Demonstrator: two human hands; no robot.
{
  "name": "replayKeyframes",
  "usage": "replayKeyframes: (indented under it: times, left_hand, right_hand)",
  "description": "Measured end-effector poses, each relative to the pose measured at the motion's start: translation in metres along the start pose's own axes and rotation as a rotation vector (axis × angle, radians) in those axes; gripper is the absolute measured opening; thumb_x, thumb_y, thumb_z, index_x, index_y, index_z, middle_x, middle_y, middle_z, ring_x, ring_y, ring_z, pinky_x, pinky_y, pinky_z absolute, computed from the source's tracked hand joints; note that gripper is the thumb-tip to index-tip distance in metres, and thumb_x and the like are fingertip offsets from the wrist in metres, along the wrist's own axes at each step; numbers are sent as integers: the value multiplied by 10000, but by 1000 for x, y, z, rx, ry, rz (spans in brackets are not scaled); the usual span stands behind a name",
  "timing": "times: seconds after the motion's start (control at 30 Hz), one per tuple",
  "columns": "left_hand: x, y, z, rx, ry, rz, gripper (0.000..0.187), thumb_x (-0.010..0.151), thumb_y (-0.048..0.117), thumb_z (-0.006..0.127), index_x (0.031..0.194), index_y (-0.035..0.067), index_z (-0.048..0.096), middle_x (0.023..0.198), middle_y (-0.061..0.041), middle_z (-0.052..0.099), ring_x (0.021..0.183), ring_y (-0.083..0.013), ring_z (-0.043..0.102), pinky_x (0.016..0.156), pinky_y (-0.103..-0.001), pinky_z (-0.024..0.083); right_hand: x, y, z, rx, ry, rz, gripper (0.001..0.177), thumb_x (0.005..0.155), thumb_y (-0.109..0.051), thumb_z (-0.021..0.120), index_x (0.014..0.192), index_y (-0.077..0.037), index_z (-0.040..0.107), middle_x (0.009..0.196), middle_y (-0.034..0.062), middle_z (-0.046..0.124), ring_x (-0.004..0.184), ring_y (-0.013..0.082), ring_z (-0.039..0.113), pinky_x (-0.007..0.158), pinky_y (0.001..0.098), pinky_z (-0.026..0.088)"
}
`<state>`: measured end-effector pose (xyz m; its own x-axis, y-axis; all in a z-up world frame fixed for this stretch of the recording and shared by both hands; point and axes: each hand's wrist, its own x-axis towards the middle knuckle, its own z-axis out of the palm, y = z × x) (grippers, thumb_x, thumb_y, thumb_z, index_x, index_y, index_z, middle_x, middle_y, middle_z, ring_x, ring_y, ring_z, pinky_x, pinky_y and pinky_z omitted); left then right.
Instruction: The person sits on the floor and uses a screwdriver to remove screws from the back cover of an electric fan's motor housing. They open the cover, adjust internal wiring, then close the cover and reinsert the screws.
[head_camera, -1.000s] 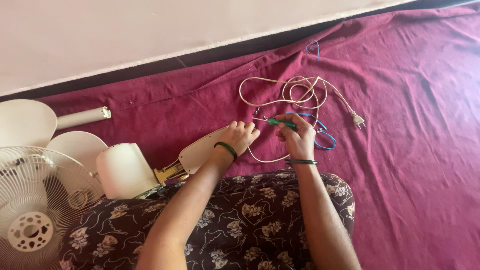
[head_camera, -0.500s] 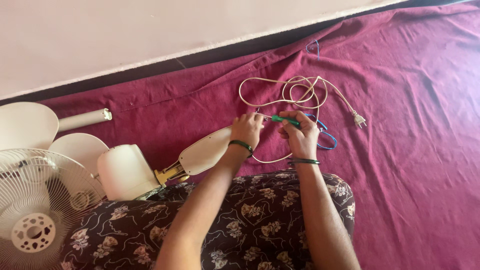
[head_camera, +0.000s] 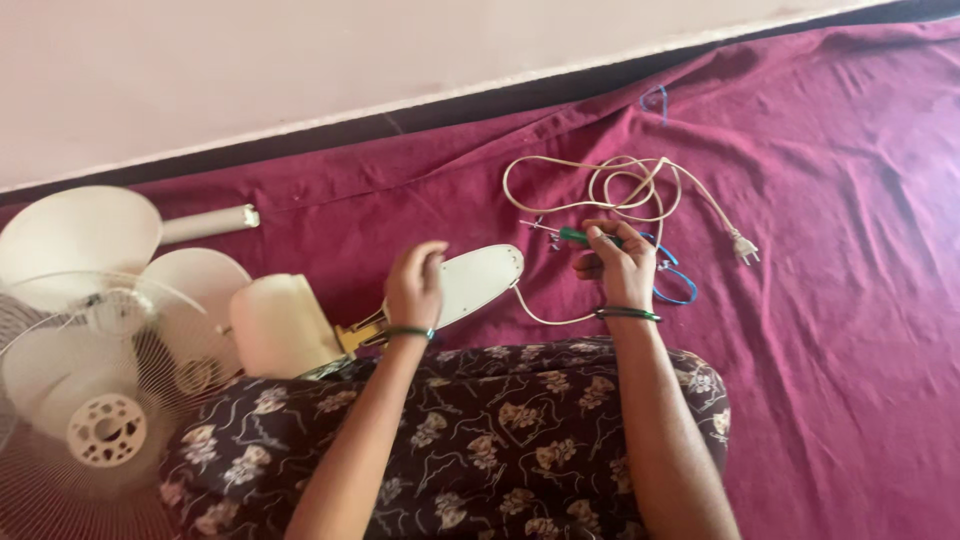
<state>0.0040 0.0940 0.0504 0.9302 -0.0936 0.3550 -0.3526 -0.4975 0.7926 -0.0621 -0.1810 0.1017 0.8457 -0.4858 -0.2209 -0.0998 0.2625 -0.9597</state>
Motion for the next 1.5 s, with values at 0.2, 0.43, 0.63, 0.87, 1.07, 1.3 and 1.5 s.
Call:
replayKeyframes:
  times: [0.2, 0.43, 0.63, 0.87, 1.07, 1.3, 1.5]
  left_hand:
    - [-82, 6, -65, -237, -32, -818, 329, 1022, 303, 591, 1290, 115, 627, 1061, -128, 683, 784, -180, 628, 697, -375, 554]
    - [-95, -37, -40, -272, 65, -484, 292, 1016, 185, 608, 1267, 37, 592, 1225, -114, 645, 1024, -185, 625, 935, -377, 524]
    - [-98, -37, -44, -389, 85, -688, 272, 1009, 164, 559, 1256, 51, 575, 1252, -96, 652, 1148, -196, 620, 1004, -389, 496]
    - [-85, -28, -55, -569, 127, -876, 268, 994, 143, 628, 1225, 13, 593, 1000, -61, 675, 876, -186, 642, 754, -355, 526]
    - [-74, -21, -49, -420, 97, -734, 363, 873, 183, 793, 1173, 34, 653, 934, -30, 684, 808, -120, 641, 742, -271, 557]
    - [-54, 7, -61, -339, -17, -824, 358, 952, 318, 685, 1111, -1, 722, 870, -94, 735, 720, -176, 663, 683, -318, 552]
    - [-33, -14, -81, -877, 222, -1104, 441, 951, 352, 644, 1137, -48, 652, 883, -144, 708, 671, -212, 680, 600, -314, 614]
  right_hand:
    - [-12, 11, 17, -619, -12, -226, 153, 945, -128, 671, 1016, -25, 759, 748, 93, 751, 562, 115, 684, 528, 271, 561]
    - [-24, 27, 20, -928, 0, -574, 148, 898, -183, 738, 996, -76, 767, 820, 138, 762, 728, 257, 753, 676, 367, 580]
    - [-19, 38, 24, -910, -16, -526, 145, 912, -205, 730, 991, -90, 766, 836, 116, 774, 733, 243, 760, 689, 364, 585]
    - [1, 45, 18, -533, -27, -92, 149, 944, -126, 687, 1033, -27, 755, 791, 89, 754, 591, 124, 696, 518, 276, 582]
    - [9, 44, 9, -390, -25, -4, 157, 961, -107, 663, 1015, 16, 745, 773, 99, 739, 579, 129, 676, 508, 281, 576]
    - [8, 40, 3, -248, -41, 46, 166, 983, -85, 612, 1028, 38, 713, 768, 102, 721, 567, 143, 660, 497, 279, 546]
    - [6, 28, -10, 87, 23, 69, 212, 1045, -145, 588, 1113, 30, 685, 825, 119, 719, 620, 162, 666, 548, 295, 548]
